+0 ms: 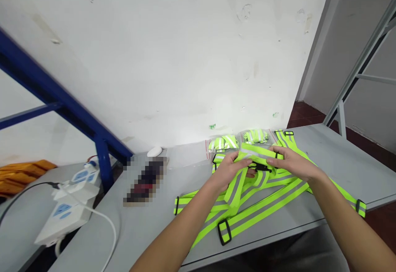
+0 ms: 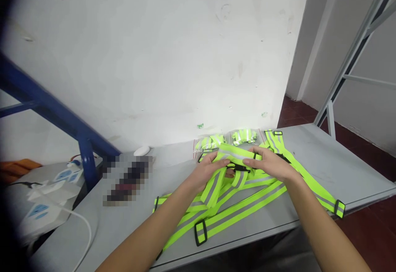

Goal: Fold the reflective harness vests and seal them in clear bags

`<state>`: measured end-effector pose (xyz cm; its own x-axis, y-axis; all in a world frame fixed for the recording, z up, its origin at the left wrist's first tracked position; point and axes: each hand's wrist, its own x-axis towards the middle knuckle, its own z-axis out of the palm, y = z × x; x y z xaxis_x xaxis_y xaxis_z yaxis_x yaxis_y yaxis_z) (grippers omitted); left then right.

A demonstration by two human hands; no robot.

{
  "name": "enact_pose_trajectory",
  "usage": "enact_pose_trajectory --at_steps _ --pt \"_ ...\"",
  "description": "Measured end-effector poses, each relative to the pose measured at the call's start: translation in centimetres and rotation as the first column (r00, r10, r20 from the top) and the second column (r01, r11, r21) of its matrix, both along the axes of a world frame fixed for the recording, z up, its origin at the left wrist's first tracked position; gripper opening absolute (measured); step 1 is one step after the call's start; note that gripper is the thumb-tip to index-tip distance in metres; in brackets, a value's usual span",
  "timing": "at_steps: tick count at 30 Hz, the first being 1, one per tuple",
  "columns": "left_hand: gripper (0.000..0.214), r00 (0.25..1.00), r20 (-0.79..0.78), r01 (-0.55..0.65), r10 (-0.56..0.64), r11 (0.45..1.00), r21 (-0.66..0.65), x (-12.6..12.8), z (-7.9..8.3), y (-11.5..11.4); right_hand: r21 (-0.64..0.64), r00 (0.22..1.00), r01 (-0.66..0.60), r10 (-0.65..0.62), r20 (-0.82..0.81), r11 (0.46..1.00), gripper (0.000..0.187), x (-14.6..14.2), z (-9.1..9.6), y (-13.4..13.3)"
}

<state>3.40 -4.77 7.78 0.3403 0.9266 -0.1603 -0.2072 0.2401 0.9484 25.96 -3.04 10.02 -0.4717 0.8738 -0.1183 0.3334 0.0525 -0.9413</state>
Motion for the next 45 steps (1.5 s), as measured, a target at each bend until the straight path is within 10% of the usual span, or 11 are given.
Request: enact_pose_trajectory --at_steps 10,16,21,27,35,40,45 --pt "0.060 0.981 0.089 -0.163 0.173 0.981 -0.110 -1.8 -2.2 -0.9 0.137 0.979 0.203 -0.201 -0.031 0.970 0.037 -2.8 -0.6 -0.3" --pt "0.078 0.991 0.131 0.035 -0.013 0.986 -0.164 -4.6 -4.7 -0.5 0.145 0.960 0.229 -0.199 -0.195 0.963 0.036 -4.4 -1.6 -0.4" --pt "0.065 0.988 -0.087 0.118 -0.127 0.988 -0.101 -4.4 -3.6 -0.6 0.179 0.956 0.221 -0.177 -0.234 0.959 0.034 -5.0 -2.1 -0.3" --pt "0.046 0.916 -0.393 0.135 -0.077 0.983 0.121 -4.5 -1.5 -0.6 0.465 0.905 0.416 -0.404 -0.131 0.782 0.031 -5.3 -1.6 -0.4" --pt "0.078 0.913 -0.178 0.392 -0.368 0.911 0.127 -9.7 0.0 1.1 0.736 0.957 0.289 -0.176 -0.230 0.612 0.007 -6.5 -1.1 -1.4" --pt "0.122 0.969 0.118 0.197 -0.215 0.969 0.151 -10.2 1.8 3.2 0.685 0.964 0.266 -0.175 -0.201 0.679 0.012 -7.4 0.6 -1.1" --pt "0.070 0.983 -0.013 0.181 -0.181 0.982 0.056 -7.4 1.3 3.9 0.602 0.954 0.284 -0.160 -0.252 0.746 0.016 -8.2 1.3 0.4"
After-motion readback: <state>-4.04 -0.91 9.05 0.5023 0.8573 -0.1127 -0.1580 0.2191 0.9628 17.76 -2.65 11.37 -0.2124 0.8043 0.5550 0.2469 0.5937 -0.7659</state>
